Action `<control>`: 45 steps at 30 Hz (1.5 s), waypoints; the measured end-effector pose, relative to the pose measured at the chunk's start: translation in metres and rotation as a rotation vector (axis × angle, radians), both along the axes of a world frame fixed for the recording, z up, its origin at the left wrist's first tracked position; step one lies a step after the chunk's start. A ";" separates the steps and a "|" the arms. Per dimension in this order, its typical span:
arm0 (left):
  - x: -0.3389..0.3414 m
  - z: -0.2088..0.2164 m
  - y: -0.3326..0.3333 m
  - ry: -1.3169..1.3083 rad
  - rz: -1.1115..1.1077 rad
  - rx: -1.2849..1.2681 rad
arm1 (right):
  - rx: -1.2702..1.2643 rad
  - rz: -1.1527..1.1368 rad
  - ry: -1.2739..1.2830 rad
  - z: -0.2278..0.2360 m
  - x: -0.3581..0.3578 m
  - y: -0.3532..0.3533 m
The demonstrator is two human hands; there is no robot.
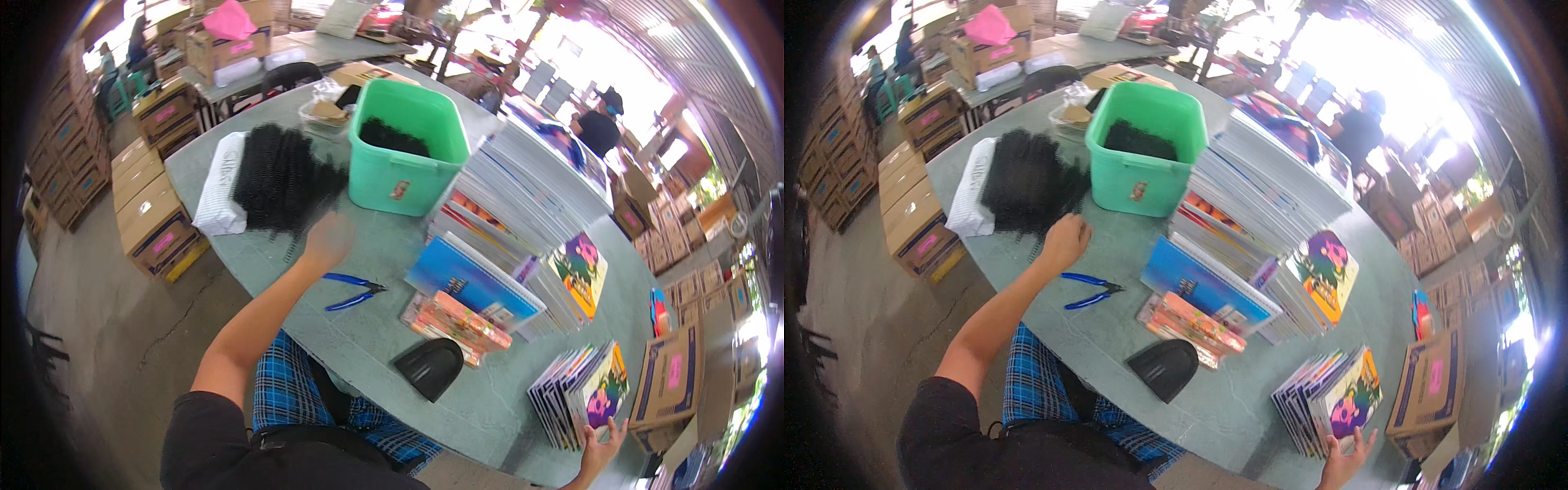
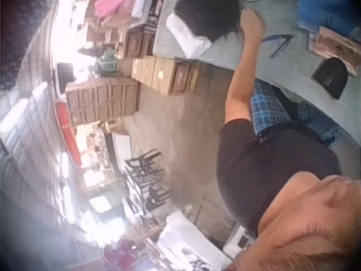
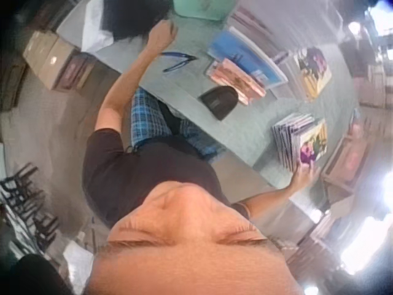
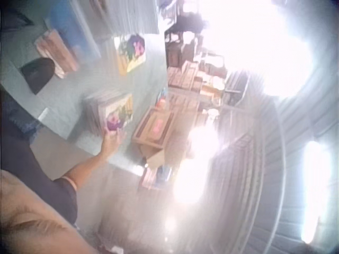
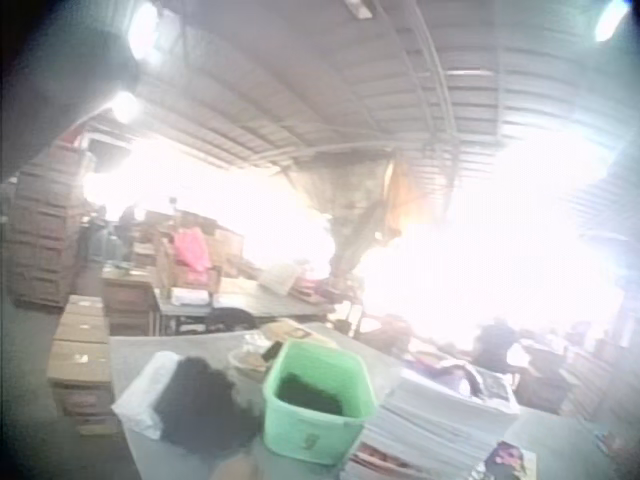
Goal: The person binds notebooks by threading a spiral wire through the holes of a paper stack and using a pair of pliers to cut and secure the wire ends.
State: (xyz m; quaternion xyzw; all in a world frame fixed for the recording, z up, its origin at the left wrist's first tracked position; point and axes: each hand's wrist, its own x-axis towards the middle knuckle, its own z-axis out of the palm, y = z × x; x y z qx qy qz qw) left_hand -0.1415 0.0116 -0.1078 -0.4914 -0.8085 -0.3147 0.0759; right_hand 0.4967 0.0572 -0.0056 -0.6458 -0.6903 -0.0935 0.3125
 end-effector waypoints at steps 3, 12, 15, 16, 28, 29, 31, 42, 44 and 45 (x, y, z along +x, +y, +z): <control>-0.030 -0.024 0.008 0.001 0.208 -0.186 | 0.027 0.245 0.324 0.010 -0.056 0.020; -0.040 0.019 0.001 -0.097 0.238 -0.164 | 0.079 0.806 0.259 0.020 -0.285 0.023; -0.027 0.063 -0.010 -0.199 0.079 0.222 | 0.209 0.865 0.149 0.021 -0.361 0.028; -0.019 0.084 -0.021 -0.272 0.026 0.404 | 0.296 0.831 0.040 0.021 -0.377 0.034; 0.094 0.026 0.004 -0.274 -0.539 -0.277 | -0.176 0.870 -0.038 0.010 -0.400 0.035; 0.103 0.025 0.008 -0.277 -0.557 -0.300 | -0.168 0.860 -0.085 0.010 -0.399 0.036; 0.106 0.023 0.013 -0.211 -0.595 -0.312 | -0.160 0.847 -0.174 0.009 -0.397 0.034; 0.105 0.092 -0.013 -0.356 -0.618 0.310 | -0.356 0.894 0.002 0.021 -0.390 0.041; 0.113 0.087 -0.013 -0.350 -0.595 0.346 | -0.371 0.928 0.117 0.021 -0.386 0.040; 0.118 0.089 -0.011 -0.350 -0.563 0.373 | -0.346 0.963 0.162 0.019 -0.384 0.041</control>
